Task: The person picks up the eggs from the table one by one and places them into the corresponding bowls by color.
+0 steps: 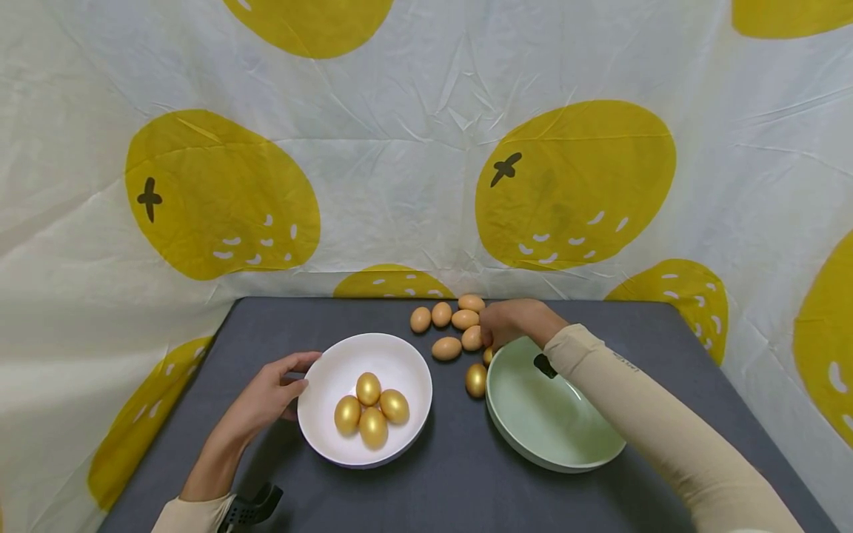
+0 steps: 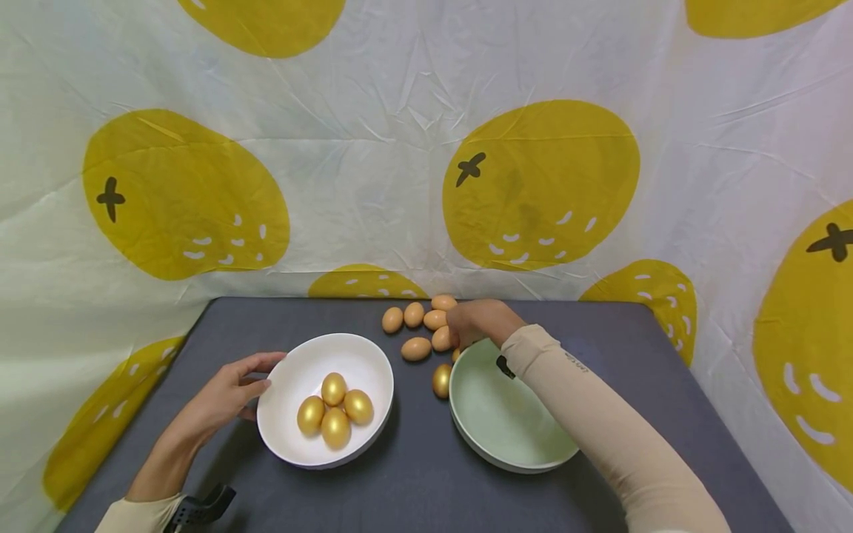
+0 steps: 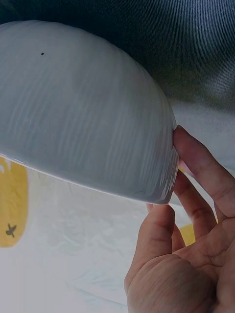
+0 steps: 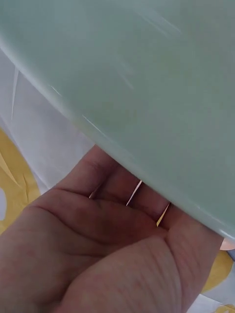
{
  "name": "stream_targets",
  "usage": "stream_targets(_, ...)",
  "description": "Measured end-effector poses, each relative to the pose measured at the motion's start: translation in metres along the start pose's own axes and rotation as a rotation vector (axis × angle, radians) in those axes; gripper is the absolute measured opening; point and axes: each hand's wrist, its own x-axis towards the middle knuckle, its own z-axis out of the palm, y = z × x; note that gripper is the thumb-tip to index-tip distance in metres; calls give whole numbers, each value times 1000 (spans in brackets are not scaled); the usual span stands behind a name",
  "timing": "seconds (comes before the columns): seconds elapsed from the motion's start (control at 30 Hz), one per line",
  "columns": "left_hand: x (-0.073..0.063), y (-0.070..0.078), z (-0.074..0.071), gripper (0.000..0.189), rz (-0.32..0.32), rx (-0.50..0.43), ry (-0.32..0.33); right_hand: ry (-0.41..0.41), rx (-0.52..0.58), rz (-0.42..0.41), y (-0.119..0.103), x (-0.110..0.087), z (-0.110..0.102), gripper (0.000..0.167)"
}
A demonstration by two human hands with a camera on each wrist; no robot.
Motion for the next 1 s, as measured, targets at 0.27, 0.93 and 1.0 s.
stream_targets(0.27, 2, 0, 1, 49, -10, 2, -1, -25, 53, 103, 6, -1, 0, 47)
stream_targets(0.93, 0, -2, 2, 50, -8, -7, 4, 207, -4, -165, -4, -22, -16, 23)
stream_targets(1.0, 0, -2, 1, 50, -7, -9, 3, 230, -25, -203, -14, -23, -18, 22)
